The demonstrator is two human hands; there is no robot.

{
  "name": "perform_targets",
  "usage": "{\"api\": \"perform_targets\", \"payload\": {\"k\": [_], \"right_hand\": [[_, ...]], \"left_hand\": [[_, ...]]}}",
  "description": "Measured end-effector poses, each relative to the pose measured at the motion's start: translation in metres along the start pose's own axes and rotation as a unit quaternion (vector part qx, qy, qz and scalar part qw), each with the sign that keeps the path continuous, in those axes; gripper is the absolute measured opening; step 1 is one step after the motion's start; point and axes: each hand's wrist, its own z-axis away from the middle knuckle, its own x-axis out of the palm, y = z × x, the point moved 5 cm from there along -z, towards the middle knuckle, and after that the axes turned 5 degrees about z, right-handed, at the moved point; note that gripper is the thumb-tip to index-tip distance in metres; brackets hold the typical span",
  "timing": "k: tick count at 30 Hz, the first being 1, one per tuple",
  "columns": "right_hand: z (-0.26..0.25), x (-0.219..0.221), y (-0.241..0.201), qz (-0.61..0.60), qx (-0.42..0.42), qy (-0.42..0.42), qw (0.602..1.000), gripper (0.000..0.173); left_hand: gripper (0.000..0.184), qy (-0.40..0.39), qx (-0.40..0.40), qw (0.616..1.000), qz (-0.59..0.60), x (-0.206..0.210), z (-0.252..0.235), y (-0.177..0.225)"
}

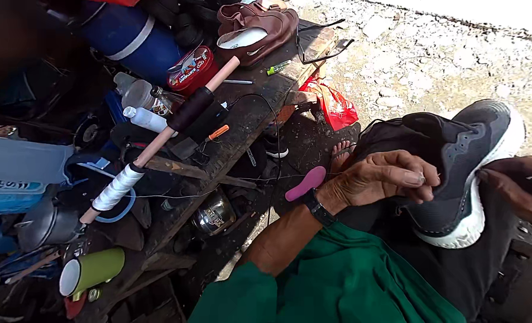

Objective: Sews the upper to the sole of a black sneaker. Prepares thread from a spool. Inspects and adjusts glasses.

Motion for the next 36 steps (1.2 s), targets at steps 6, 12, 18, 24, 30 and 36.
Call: {"api": "perform_targets", "payload": {"k": [6, 12, 18, 24, 30, 36], "right_hand": [[-0.003, 0.0, 0.003, -0.004, -0.011, 0.001, 1.0, 0.033], [-0.002, -0.001, 0.007, 0.005, -0.034, 0.041, 0.999, 0.035], [0.0, -0.002, 0.007, 0.03, -0.065, 0.11, 0.991, 0.036], [0.001, 0.0, 0.004, 0.01, -0.065, 0.098, 0.993, 0.028], [0.004, 0.006, 0.007, 0.002, -0.041, 0.072, 0.997, 0.024], [0.005, 0.006, 0.004, -0.002, -0.033, 0.065, 0.997, 0.022]], "left_hand": [[0.013, 0.064, 0.013, 0.813, -0.579, 0.007, -0.029, 0.008], [0.007, 0.081, 0.121, 0.707, -0.692, -0.013, -0.048, -0.022], [0.008, 0.076, 0.084, 0.724, -0.68, 0.009, -0.058, -0.016], [0.012, 0.118, 0.066, 0.699, -0.702, -0.002, -0.051, -0.021], [0.011, 0.108, 0.054, 0.712, -0.692, -0.009, -0.047, -0.025], [0.011, 0.1, 0.05, 0.719, -0.685, -0.009, -0.044, -0.024]]}}
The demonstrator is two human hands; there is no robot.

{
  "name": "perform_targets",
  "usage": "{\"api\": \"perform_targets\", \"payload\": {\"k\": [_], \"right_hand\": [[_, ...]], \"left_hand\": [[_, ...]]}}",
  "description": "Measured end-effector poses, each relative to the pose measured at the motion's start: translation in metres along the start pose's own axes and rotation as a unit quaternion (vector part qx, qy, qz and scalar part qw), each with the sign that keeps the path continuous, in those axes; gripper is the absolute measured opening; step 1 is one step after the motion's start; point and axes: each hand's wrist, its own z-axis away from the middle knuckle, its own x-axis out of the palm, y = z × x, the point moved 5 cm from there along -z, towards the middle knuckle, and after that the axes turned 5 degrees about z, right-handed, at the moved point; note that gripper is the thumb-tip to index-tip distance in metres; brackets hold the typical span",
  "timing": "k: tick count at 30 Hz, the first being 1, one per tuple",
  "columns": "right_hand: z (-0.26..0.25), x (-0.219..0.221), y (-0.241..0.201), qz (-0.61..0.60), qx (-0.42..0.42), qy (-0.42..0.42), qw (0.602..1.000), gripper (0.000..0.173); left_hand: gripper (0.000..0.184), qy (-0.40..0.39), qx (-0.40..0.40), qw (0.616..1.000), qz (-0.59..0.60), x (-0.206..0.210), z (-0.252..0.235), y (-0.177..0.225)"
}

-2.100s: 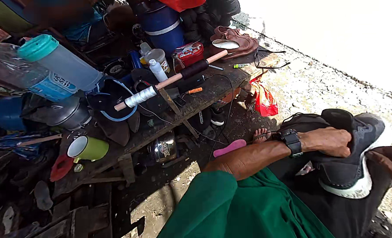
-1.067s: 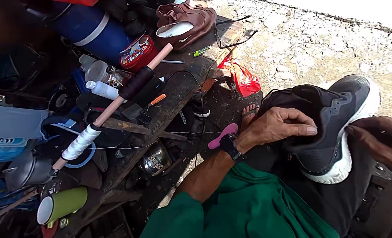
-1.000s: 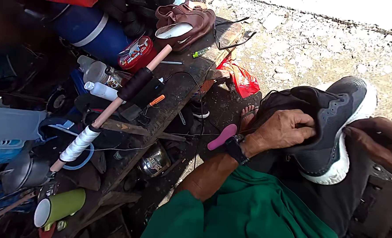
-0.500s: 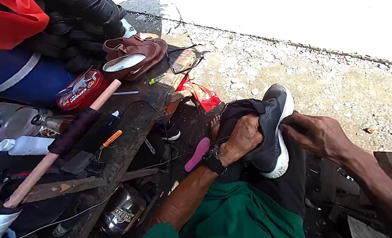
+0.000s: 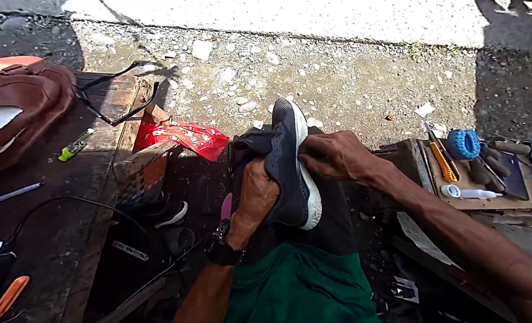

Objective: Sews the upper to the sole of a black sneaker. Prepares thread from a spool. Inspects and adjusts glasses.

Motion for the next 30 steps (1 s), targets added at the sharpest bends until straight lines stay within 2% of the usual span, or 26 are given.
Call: {"api": "perform_targets", "payload": {"k": [6, 10, 14, 20, 26, 28, 30], "right_hand": [[0.001, -0.002, -0.007, 0.026, 0.006, -0.004, 1.0, 0.021], [0.001, -0.004, -0.021, 0.124, 0.006, -0.036, 0.992, 0.023], [-0.001, -0.002, -0.03, 0.207, -0.027, -0.074, 0.975, 0.015], [0.0, -0.014, -0.025, 0.235, -0.002, -0.038, 0.971, 0.036], [0.023, -0.04, -0.015, 0.211, 0.107, 0.002, 0.972, 0.039], [0.03, -0.031, -0.009, 0.137, 0.14, 0.002, 0.981, 0.041], [0.034, -0.014, -0.002, -0.003, 0.174, -0.005, 0.985, 0.047]], "left_hand": [[0.011, -0.03, 0.0, 1.0, -0.003, -0.002, 0.0, 0.0], [0.011, -0.04, 0.013, 0.999, -0.006, -0.006, 0.002, 0.0], [0.012, -0.062, -0.013, 0.998, 0.014, -0.006, 0.001, -0.004], [0.008, -0.06, -0.031, 0.996, 0.058, -0.006, 0.0, -0.003], [0.013, -0.033, 0.021, 0.999, 0.002, -0.009, 0.0, -0.005], [0.015, -0.026, 0.035, 0.999, -0.012, -0.007, 0.001, -0.006], [0.016, -0.024, 0.037, 0.999, -0.02, -0.006, 0.0, -0.006]]}}
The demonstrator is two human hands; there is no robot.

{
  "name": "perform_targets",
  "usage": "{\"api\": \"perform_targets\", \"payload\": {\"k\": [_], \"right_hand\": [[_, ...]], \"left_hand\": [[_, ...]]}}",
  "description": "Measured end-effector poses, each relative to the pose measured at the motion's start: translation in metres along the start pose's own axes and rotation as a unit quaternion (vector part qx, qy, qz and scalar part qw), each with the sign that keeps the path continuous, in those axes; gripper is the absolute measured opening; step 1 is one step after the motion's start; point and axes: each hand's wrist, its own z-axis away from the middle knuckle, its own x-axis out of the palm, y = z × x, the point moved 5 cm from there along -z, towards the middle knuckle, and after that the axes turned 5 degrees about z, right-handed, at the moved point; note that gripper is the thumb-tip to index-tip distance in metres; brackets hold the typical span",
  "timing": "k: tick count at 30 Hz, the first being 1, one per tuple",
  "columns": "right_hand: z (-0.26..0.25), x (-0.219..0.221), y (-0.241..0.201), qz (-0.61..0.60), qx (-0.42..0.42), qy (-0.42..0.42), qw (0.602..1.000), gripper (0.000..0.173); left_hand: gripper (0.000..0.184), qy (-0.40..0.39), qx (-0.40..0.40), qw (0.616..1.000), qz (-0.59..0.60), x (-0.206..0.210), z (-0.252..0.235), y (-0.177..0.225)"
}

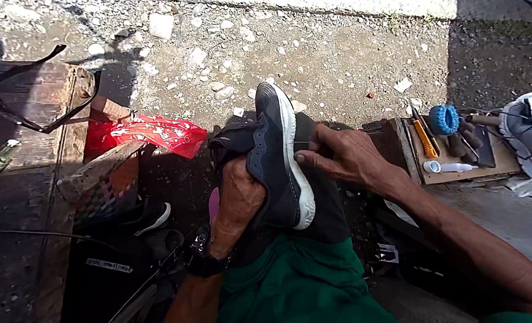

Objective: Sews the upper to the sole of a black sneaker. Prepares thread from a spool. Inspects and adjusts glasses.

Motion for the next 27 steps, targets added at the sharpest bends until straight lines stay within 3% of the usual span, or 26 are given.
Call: {"api": "perform_targets", "payload": {"k": [3, 8, 10, 13, 17, 19, 21, 24, 27], "right_hand": [[0.003, 0.015, 0.007, -0.154, -0.002, 0.04, 0.987, 0.037], [-0.001, 0.024, -0.015, -0.072, -0.117, 0.177, 0.975, 0.025], [-0.002, 0.027, -0.019, -0.105, -0.125, 0.209, 0.964, 0.017], [0.008, 0.008, -0.015, -0.336, -0.086, 0.168, 0.923, 0.019], [0.029, -0.03, -0.005, -0.564, -0.06, 0.168, 0.806, 0.021], [0.033, -0.025, -0.008, -0.619, -0.051, 0.115, 0.776, 0.024], [0.038, -0.02, -0.012, -0.63, -0.034, 0.056, 0.773, 0.028], [0.045, -0.029, -0.017, -0.622, -0.016, 0.049, 0.781, 0.026], [0.04, -0.02, -0.017, -0.667, -0.014, 0.028, 0.745, 0.021]], "left_hand": [[0.016, -0.004, -0.004, 1.0, 0.005, 0.0, 0.001, -0.001], [0.016, -0.005, -0.007, 1.0, 0.015, 0.0, 0.002, -0.001], [0.016, -0.004, -0.01, 1.0, 0.019, -0.001, 0.002, 0.0], [0.017, -0.005, -0.015, 1.0, 0.021, -0.002, 0.003, 0.0], [0.016, -0.004, -0.009, 0.999, 0.033, -0.001, 0.003, 0.001], [0.016, 0.0, 0.0, 0.999, 0.035, 0.0, 0.001, 0.001], [0.018, 0.009, 0.002, 0.999, 0.033, 0.0, 0.001, 0.0], [0.023, 0.025, -0.001, 0.999, 0.02, 0.0, 0.003, 0.0], [0.023, 0.034, 0.003, 0.999, -0.012, 0.001, 0.003, 0.004]]}}
